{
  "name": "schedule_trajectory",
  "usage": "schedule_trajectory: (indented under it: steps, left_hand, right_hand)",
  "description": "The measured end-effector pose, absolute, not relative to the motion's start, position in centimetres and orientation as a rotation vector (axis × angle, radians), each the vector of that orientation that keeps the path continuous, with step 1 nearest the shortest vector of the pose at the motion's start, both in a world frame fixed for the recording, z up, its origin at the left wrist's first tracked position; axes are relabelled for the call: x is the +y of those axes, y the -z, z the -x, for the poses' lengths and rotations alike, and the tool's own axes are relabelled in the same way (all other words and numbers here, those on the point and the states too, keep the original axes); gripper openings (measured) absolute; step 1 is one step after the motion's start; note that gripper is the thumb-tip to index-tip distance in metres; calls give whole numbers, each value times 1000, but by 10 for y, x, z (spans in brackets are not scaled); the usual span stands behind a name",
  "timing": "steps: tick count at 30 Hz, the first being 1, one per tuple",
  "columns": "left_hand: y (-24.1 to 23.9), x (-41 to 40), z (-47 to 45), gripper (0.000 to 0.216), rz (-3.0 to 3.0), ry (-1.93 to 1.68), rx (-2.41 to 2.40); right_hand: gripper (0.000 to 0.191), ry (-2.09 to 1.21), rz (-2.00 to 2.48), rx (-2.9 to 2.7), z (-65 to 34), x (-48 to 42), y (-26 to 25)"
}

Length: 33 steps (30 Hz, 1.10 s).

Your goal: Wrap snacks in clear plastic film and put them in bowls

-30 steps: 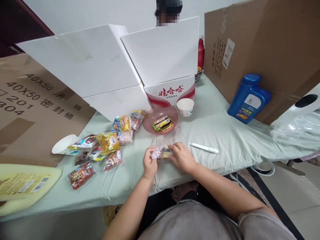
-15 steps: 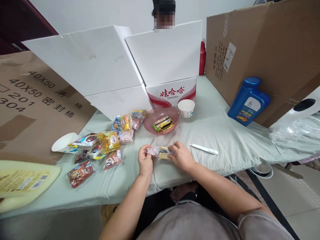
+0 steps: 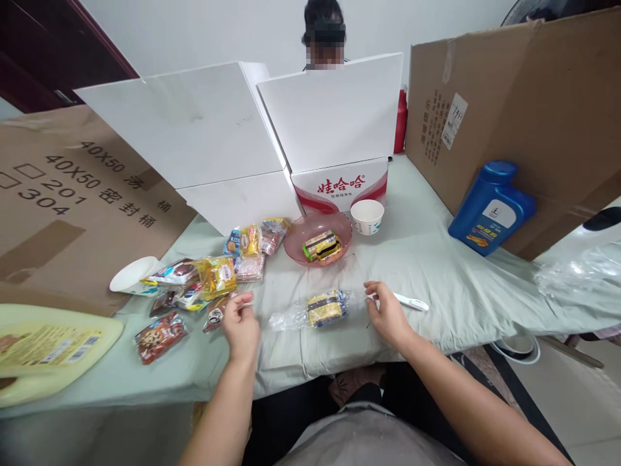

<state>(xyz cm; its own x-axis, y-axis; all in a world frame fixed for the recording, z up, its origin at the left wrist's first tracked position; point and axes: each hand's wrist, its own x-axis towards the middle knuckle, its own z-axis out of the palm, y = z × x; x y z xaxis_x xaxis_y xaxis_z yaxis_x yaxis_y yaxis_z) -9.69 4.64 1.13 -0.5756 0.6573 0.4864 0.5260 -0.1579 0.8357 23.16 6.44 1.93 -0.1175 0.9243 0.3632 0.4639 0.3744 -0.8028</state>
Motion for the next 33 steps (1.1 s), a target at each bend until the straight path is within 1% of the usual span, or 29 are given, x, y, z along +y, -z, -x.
schedule_trajectory:
  steps: [2, 3, 5, 7, 8, 10, 11, 13, 16, 19, 21, 25, 29, 31, 33]
  left_hand:
    - [-28, 42, 85, 21, -1700, -1801, 1970]
    - [-37, 41, 75, 22, -1891, -1675, 1893]
    - [-49, 39, 51, 30, -2238, -1301, 1711]
    - [-56, 35, 28, 34, -2470, -1013, 1628]
    - [-58, 31, 19, 31, -2557, -909, 1615]
    - [-57, 18, 9, 19, -2678, -753, 1597]
    - [-55, 9, 7, 18, -2720, -673, 1576]
    - [-50, -12, 6, 19, -2757, -501, 1518]
    - [-43, -37, 7, 14, -2704, -305, 1443]
    - [-39, -39, 3, 14, -2599, -323, 1485]
    - [-37, -29, -2, 15, -2568, -459, 1514]
    - [-31, -1, -11, 27, -2652, -740, 1457]
    - [-28, 21, -18, 41, -2680, -685, 1622]
    - [-31, 30, -19, 51, -2640, -614, 1707]
    - [-37, 40, -18, 54, -2612, -555, 1773]
  right_hand:
    - [22, -436, 1134, -1829, -230, 60, -35]
    - [29, -384, 1057, -1902, -226, 59, -44]
    - [40, -347, 915, -2100, -214, 61, -60]
    - [44, -291, 851, -2324, -202, 65, -69]
    - [40, -243, 845, -2430, -197, 66, -71]
    - [23, -146, 837, -2596, -195, 64, -70]
    - [17, -116, 814, -2662, -197, 60, -68]
    - [17, -111, 738, -2766, -203, 48, -64]
    - [15, -193, 621, -2895, -212, 25, -56]
    - [14, -320, 649, -2941, -211, 13, -47]
    - [18, -408, 718, -2911, -207, 12, -40]
    - [21, -544, 950, -2842, -202, 17, -34]
    - [17, -677, 1110, -2785, -202, 20, -36]
    - [18, -756, 1173, -2746, -201, 21, -38]
    - [20, -833, 1234, -2690, -200, 23, -39]
